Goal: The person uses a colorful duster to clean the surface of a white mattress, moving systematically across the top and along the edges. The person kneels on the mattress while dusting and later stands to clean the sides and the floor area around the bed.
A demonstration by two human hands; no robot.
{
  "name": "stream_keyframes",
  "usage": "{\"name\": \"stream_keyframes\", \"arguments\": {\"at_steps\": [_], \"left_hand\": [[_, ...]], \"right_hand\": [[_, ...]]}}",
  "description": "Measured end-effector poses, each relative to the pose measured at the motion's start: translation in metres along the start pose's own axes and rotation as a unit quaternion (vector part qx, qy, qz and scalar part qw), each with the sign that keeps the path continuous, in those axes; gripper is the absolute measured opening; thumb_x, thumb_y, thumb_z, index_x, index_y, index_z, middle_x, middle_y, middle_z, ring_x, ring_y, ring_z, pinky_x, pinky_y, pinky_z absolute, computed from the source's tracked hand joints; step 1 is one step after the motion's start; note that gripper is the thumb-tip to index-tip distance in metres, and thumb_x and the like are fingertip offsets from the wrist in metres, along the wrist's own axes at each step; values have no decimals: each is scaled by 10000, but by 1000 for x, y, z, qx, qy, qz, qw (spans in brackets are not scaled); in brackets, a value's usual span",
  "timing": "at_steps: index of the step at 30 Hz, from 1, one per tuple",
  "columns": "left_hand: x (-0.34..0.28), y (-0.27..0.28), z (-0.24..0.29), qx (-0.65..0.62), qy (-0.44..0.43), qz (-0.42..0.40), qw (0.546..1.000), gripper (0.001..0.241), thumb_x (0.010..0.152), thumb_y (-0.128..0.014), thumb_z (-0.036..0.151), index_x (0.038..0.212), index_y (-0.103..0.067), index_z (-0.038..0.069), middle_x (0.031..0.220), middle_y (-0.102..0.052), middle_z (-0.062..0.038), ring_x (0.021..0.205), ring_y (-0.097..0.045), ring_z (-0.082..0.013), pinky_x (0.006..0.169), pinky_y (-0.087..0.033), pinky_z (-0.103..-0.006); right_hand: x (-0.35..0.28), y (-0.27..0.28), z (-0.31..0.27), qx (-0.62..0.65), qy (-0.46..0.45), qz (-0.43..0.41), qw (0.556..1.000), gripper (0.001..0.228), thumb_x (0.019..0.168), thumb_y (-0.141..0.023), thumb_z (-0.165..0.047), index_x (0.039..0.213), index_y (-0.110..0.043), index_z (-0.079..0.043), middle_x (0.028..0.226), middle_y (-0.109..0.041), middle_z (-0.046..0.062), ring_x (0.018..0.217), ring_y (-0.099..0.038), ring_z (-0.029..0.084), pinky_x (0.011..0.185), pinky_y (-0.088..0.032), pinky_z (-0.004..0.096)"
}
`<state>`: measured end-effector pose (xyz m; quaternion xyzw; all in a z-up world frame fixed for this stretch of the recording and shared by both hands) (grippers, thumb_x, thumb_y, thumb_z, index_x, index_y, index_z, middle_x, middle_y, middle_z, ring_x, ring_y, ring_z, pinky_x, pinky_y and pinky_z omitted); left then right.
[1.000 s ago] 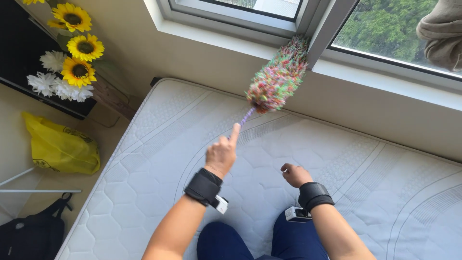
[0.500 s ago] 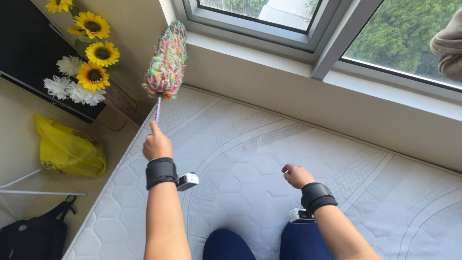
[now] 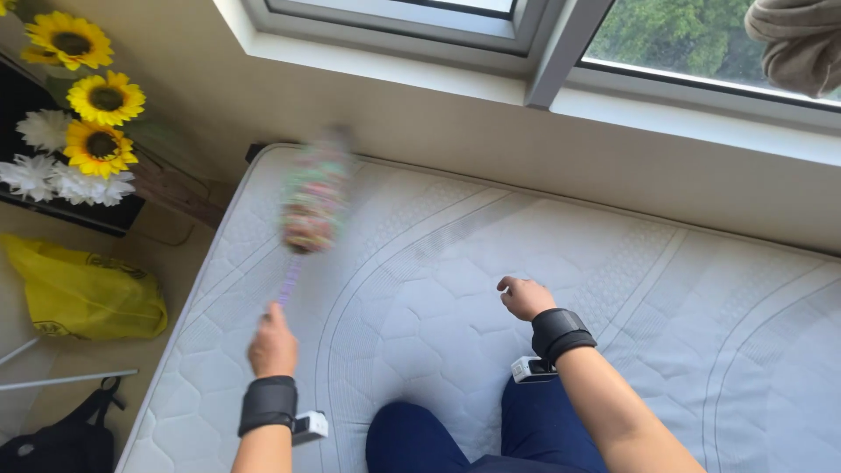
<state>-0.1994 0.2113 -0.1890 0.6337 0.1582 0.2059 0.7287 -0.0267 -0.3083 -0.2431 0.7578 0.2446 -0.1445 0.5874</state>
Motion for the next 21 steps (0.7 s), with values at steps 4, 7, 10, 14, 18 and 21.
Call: {"name": "stream_keyframes", "arguments": {"at_steps": [4, 7, 10, 14, 18, 21], "left_hand": [[-28, -68, 98, -10, -178, -58, 982, 456, 918, -496, 61, 1369, -508, 127, 946, -690, -181, 727, -723, -375, 616, -589, -496], [-52, -96, 203, -67, -321, -108, 939, 369, 947, -498, 90, 1308, -557, 141, 843, -697, -156, 726, -714, -367, 598, -579, -501], [-73, -104, 286, -135, -417, -128, 890, 233, 970, -544, 163, 1196, -596, 178, 796, -691, -143, 712, -708, -362, 589, -564, -507], [-48, -133, 299, -54, -357, -162, 918, 294, 968, -489, 159, 1233, -613, 182, 820, -709, -163, 745, -723, -377, 617, -571, -523], [28, -172, 135, -40, -34, -160, 986, 386, 1066, -400, 223, 1402, -558, 117, 939, -749, -223, 865, -744, -407, 742, -582, -559], [29, -126, -29, -6, 185, -115, 976, 310, 1130, -406, 237, 1347, -588, 112, 1027, -747, -224, 963, -735, -410, 776, -589, -537]], "right_hand": [[-10, 8, 11, 18, -16, 21, 999, 336, 930, -585, -279, 1255, -666, -253, 1110, -764, 27, 1072, -703, 268, 945, -551, 433], [-16, 16, 30, 21, -37, 62, 997, 348, 918, -591, -284, 1261, -652, -264, 1081, -770, 38, 1032, -715, 297, 907, -558, 457], [-25, 19, 54, 8, -54, 85, 995, 321, 939, -586, -313, 1248, -655, -263, 1063, -771, 62, 998, -725, 326, 870, -571, 475], [-34, 15, 71, -4, -79, 78, 994, 307, 954, -582, -324, 1244, -659, -259, 1055, -773, 79, 1008, -721, 327, 874, -572, 473], [-36, -1, 70, -8, -98, 38, 994, 351, 937, -575, -292, 1280, -642, -260, 1086, -779, 49, 1048, -718, 290, 914, -563, 453], [-34, -15, 54, 1, -93, 7, 996, 354, 942, -570, -290, 1285, -649, -257, 1141, -768, 27, 1081, -711, 274, 944, -561, 441]]}}
Point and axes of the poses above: each hand's wrist, its own x-axis towards the middle knuckle, its own y-axis out of the back of the hand, z = x × y, the point moved 9 cm from there along x, towards the middle knuckle
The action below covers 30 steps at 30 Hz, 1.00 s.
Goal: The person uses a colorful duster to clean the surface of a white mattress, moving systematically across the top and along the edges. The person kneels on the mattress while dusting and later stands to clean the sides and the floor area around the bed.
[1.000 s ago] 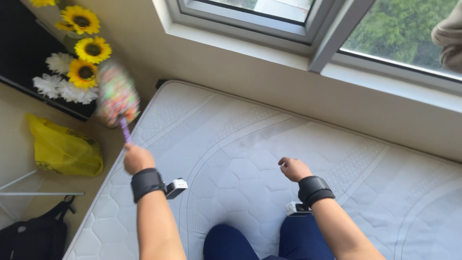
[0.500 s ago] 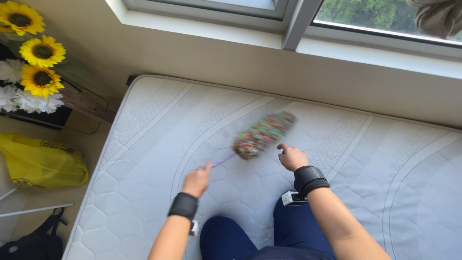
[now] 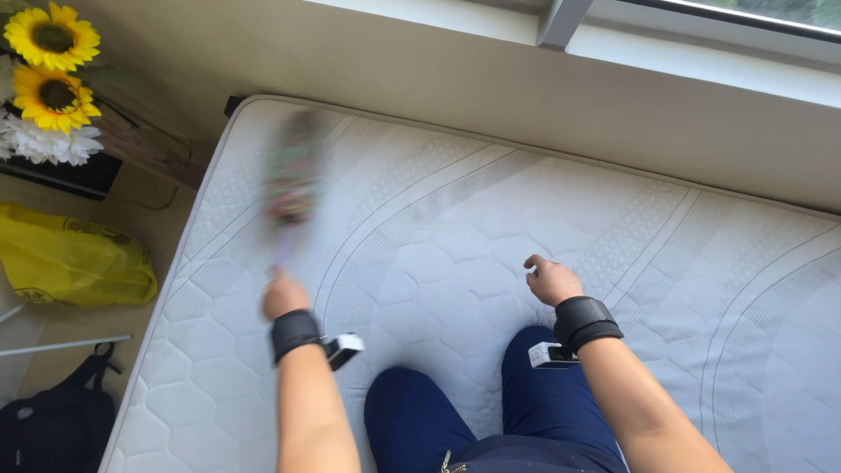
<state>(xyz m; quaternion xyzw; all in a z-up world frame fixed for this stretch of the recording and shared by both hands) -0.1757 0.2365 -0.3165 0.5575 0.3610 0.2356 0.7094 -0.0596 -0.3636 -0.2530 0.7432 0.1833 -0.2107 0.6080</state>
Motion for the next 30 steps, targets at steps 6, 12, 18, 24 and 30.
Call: {"name": "stream_keyframes", "arguments": {"at_steps": [6, 12, 18, 24, 30], "left_hand": [[-35, 107, -223, 0, 304, 87, 949, 398, 980, -551, 107, 1306, -477, -108, 1104, -708, -310, 993, -712, -445, 839, -577, -513], [-124, 155, -168, 25, 143, 153, 977, 263, 1044, -564, 161, 1284, -602, 58, 1002, -741, -264, 915, -709, -466, 776, -552, -543], [-167, 174, -2, 43, -62, 81, 994, 285, 1075, -564, 254, 1353, -616, 222, 867, -747, -186, 821, -711, -452, 704, -536, -547], [-192, 79, 131, -35, -169, 84, 981, 234, 1077, -539, 248, 1279, -622, 163, 937, -743, -214, 862, -710, -459, 720, -546, -572], [-211, 4, 207, -32, -15, -29, 999, 221, 1091, -468, 250, 1163, -597, 85, 922, -730, -251, 882, -693, -481, 719, -538, -584]], "right_hand": [[7, -16, -23, -7, 13, -32, 999, 340, 968, -558, -290, 1292, -655, -252, 1179, -762, 17, 1115, -704, 259, 968, -555, 437], [34, -32, -4, 45, 10, 7, 999, 290, 944, -602, -299, 1209, -706, -246, 1091, -775, 64, 1035, -715, 301, 895, -573, 449], [32, 1, 47, 108, -62, 80, 989, 205, 923, -672, -319, 1093, -751, -236, 952, -783, 85, 958, -722, 307, 821, -574, 452], [48, 25, 95, 149, -75, 127, 978, 173, 902, -714, -282, 1041, -765, -191, 945, -775, 64, 934, -719, 290, 799, -570, 443], [97, 28, 118, 159, 28, 154, 975, 201, 863, -756, -201, 1054, -782, -143, 1053, -761, 79, 942, -723, 288, 816, -579, 424]]}}
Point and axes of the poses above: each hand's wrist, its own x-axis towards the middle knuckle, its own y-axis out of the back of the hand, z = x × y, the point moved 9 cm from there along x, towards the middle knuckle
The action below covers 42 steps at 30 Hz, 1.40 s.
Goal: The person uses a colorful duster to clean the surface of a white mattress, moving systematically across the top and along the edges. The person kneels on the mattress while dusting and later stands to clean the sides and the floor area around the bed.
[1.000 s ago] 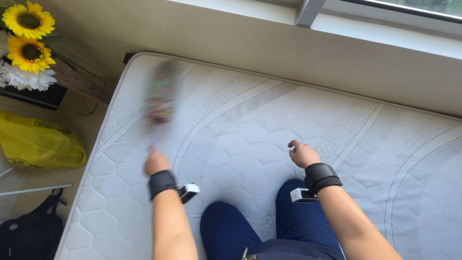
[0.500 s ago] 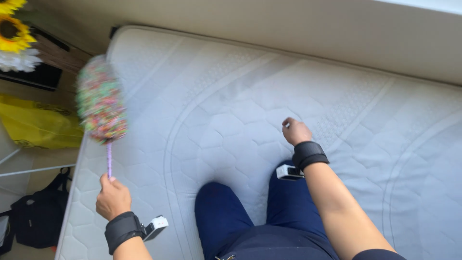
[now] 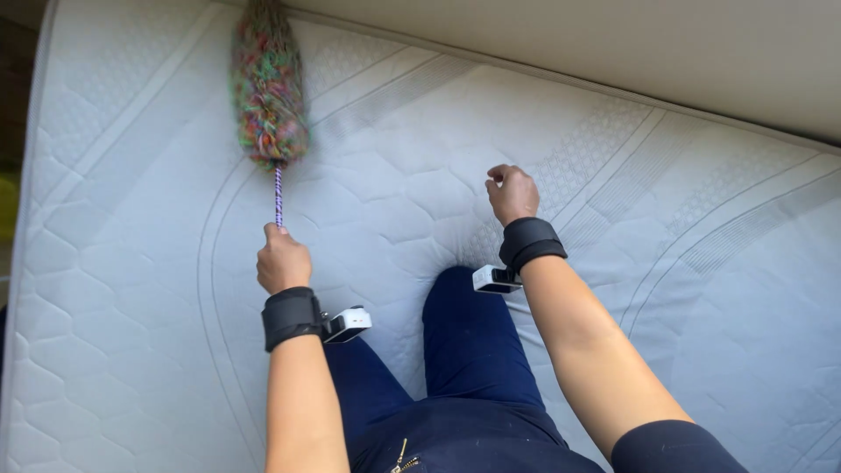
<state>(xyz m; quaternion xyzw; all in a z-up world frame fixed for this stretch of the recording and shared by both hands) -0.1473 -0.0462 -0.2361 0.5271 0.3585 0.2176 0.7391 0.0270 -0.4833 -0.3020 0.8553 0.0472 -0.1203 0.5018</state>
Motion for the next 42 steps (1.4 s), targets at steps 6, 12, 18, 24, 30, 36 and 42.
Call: {"name": "stream_keyframes", "arguments": {"at_steps": [6, 12, 18, 24, 30, 36, 42], "left_hand": [[-26, -22, 8, -46, 56, 14, 997, 263, 1089, -441, 273, 1209, -609, 110, 872, -751, -194, 833, -728, -424, 670, -566, -527], [-26, -44, -3, -37, 68, 31, 997, 263, 1096, -459, 270, 1243, -609, 112, 827, -753, -174, 785, -740, -403, 627, -577, -498], [-34, -63, 9, -78, 68, 10, 995, 277, 1101, -445, 271, 1274, -591, 112, 813, -753, -171, 775, -742, -396, 618, -571, -493], [-39, -90, 23, -97, 61, 12, 993, 297, 1094, -429, 275, 1291, -569, 102, 788, -749, -152, 735, -749, -371, 578, -573, -470], [-38, -96, 19, -108, 80, -26, 991, 327, 1115, -382, 282, 1316, -548, 84, 771, -745, -133, 730, -764, -338, 583, -593, -438], [-36, -103, 7, -92, 61, -20, 994, 332, 1104, -382, 297, 1319, -534, 95, 797, -752, -127, 742, -761, -348, 581, -592, -438], [-35, -106, 7, -98, 63, -50, 992, 333, 1113, -369, 302, 1340, -518, 109, 781, -754, -127, 765, -768, -337, 603, -595, -431]], "right_hand": [[39, -15, -14, -41, 76, -22, 996, 204, 861, -784, -195, 1054, -800, -130, 1077, -750, 94, 970, -709, 311, 830, -573, 434], [71, -53, -39, -74, 107, -24, 991, 212, 841, -799, -188, 1042, -806, -123, 1075, -747, 111, 975, -701, 325, 848, -570, 434], [87, -57, 3, -95, 37, -14, 995, 203, 854, -780, -111, 1055, -809, -119, 1042, -766, 131, 908, -742, 305, 827, -598, 404], [87, -76, 5, -102, 67, -23, 992, 140, 877, -778, -158, 1007, -824, -137, 980, -776, 121, 838, -753, 293, 805, -600, 392], [93, -86, -4, -139, 72, -25, 987, 108, 879, -781, -210, 941, -826, -133, 932, -772, 129, 819, -741, 323, 767, -600, 412], [107, -104, -12, -210, 100, -61, 971, 154, 929, -675, -143, 951, -760, -17, 1019, -738, 198, 911, -715, 365, 811, -585, 441], [44, -167, -53, -204, 168, -227, 937, 225, 947, -578, -163, 1050, -647, 23, 1000, -686, 211, 932, -702, 337, 840, -585, 447]]}}
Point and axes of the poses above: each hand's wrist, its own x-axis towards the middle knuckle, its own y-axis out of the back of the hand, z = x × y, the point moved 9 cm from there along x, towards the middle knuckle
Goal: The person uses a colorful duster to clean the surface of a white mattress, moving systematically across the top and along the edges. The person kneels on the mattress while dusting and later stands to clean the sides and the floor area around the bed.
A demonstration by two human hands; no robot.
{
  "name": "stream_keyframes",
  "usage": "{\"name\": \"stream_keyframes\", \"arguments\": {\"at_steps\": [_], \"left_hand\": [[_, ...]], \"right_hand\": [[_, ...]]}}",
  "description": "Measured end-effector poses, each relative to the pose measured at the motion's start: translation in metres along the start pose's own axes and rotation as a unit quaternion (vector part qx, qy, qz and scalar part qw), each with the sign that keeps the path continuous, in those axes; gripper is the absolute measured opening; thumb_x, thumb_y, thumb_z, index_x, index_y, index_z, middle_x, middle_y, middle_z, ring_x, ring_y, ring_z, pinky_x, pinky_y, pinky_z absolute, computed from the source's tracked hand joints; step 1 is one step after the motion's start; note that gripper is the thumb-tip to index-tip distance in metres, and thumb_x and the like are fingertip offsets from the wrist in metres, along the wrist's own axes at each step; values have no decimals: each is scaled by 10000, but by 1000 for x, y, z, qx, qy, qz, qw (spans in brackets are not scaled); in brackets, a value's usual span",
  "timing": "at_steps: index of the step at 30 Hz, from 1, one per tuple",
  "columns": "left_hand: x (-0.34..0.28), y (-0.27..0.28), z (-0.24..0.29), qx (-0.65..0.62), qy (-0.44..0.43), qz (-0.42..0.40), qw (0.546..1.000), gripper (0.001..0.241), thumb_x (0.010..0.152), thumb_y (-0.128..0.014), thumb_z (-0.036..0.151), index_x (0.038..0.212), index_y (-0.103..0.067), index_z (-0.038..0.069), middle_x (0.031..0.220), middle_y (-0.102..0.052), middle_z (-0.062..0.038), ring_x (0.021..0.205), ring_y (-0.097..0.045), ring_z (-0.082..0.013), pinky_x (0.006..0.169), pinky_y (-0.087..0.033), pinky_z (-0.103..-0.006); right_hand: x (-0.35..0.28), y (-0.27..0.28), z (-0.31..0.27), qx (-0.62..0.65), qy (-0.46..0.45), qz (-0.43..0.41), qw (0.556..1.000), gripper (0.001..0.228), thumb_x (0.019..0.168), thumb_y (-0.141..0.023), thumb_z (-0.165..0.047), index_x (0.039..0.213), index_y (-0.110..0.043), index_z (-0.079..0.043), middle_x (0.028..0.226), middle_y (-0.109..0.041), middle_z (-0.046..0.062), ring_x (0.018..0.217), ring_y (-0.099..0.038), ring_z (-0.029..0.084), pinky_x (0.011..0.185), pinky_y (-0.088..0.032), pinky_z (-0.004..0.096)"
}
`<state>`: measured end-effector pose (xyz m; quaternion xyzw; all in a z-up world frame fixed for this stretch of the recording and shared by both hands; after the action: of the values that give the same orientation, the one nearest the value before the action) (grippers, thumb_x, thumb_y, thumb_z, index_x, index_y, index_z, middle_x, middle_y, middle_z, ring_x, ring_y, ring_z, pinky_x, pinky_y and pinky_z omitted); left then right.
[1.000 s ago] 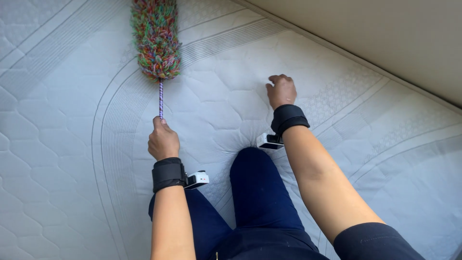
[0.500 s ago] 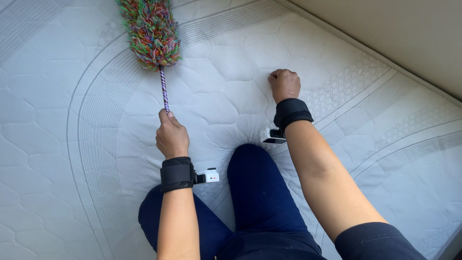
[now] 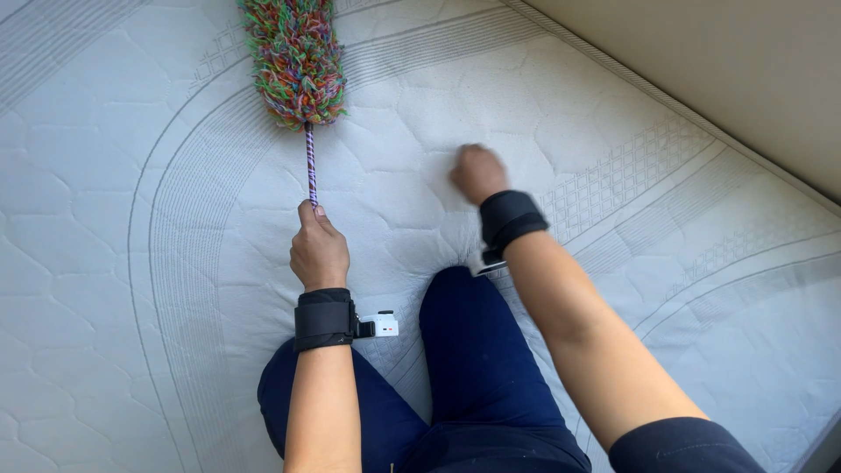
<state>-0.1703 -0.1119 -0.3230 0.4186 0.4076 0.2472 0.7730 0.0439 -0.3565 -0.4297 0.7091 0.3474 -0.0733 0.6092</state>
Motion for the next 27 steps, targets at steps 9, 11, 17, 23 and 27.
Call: {"name": "stream_keyframes", "arguments": {"at_steps": [9, 11, 17, 23, 27], "left_hand": [[3, 15, -11, 5, -22, 4, 1000, 319, 1116, -382, 294, 1322, -538, 109, 775, -745, -138, 752, -755, -360, 596, -578, -458], [5, 13, -18, -3, -19, 2, 1000, 325, 1115, -377, 299, 1323, -538, 108, 757, -745, -124, 741, -761, -340, 580, -583, -433], [7, 2, -23, -12, -25, -8, 1000, 340, 1111, -374, 309, 1327, -542, 105, 699, -728, -87, 687, -762, -301, 537, -575, -392], [7, 1, -25, -18, -31, -9, 999, 347, 1106, -373, 313, 1329, -535, 102, 661, -709, -68, 655, -757, -281, 509, -567, -379], [8, 3, -21, -11, -20, -23, 999, 345, 1108, -377, 320, 1334, -527, 107, 643, -701, -70, 636, -753, -283, 491, -553, -383]], "right_hand": [[-31, 97, -121, 218, 75, 51, 972, 200, 1099, -543, -269, 1128, -569, -73, 1119, -655, 170, 993, -684, 312, 892, -572, 434], [-30, 114, -100, 206, 108, 122, 965, 332, 948, -630, -130, 1257, -519, -79, 1214, -572, 196, 1070, -641, 329, 901, -579, 418], [-35, 114, -10, 90, 27, 192, 977, 318, 895, -780, -134, 1199, -692, -114, 1159, -656, 139, 1031, -688, 302, 862, -581, 399], [-33, 77, 47, 54, -10, 172, 984, 125, 933, -762, -188, 1001, -813, -97, 978, -769, 130, 842, -740, 287, 792, -589, 399], [-26, 59, 56, 44, -57, 123, 990, 155, 909, -776, -235, 1019, -820, -134, 975, -783, 110, 841, -754, 270, 819, -594, 386]]}}
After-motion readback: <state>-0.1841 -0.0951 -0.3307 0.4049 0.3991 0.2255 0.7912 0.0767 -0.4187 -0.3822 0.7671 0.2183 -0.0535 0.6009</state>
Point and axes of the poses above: each hand's wrist, its own x-axis towards the middle knuckle, its own y-axis out of the back of the hand, z = x × y, the point moved 9 cm from there along x, towards the middle knuckle
